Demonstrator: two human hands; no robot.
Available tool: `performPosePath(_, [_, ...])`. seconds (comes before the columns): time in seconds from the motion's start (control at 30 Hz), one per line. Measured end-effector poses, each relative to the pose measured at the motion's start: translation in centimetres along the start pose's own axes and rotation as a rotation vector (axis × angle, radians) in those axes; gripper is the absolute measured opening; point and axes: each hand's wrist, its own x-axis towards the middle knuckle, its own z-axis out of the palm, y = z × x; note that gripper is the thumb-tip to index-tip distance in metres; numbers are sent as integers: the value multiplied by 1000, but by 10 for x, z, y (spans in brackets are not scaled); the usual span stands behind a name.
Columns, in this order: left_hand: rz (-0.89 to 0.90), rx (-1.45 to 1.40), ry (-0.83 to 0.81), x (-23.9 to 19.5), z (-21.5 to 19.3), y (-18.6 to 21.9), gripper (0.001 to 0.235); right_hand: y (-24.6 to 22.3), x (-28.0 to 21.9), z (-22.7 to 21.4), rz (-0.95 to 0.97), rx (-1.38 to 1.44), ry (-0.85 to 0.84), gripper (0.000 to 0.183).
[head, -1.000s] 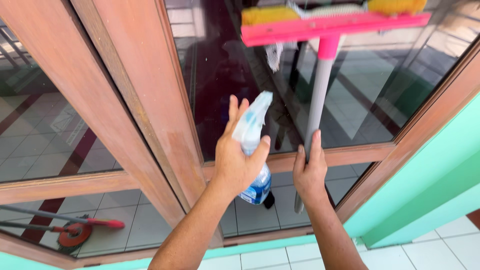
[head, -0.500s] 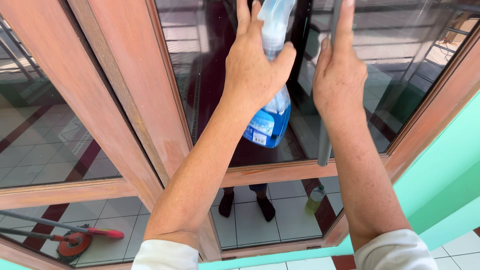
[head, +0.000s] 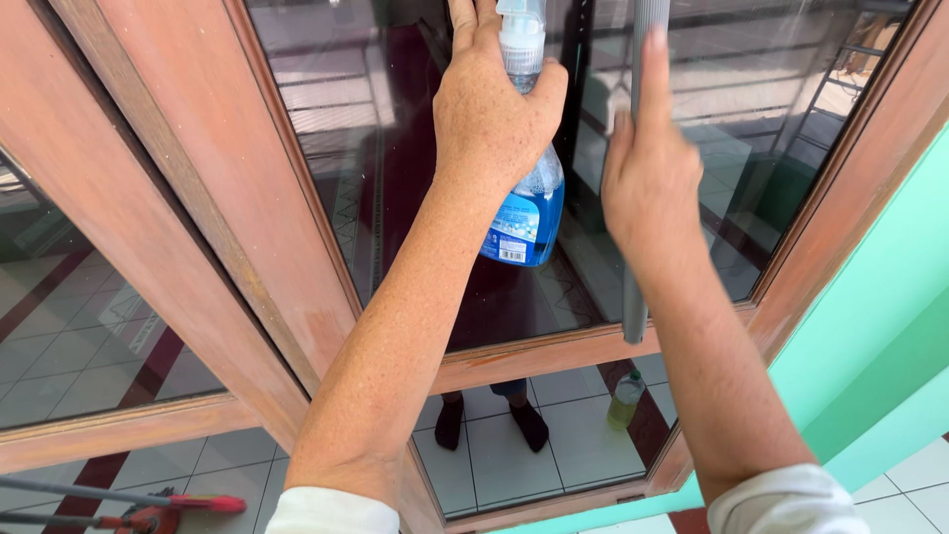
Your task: The person cleans a glass door by spraying liquid onto the glass pane using a spray bottle and wiping the surface with a squeegee.
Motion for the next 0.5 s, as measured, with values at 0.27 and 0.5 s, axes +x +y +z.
performPosePath(0.27, [-2, -14, 17, 3, 0, 5, 85, -12, 15, -5, 30, -2, -24, 62])
performPosePath(0.5, [49, 13, 25, -2, -4, 4, 83, 20, -89, -6, 202, -91, -70, 70])
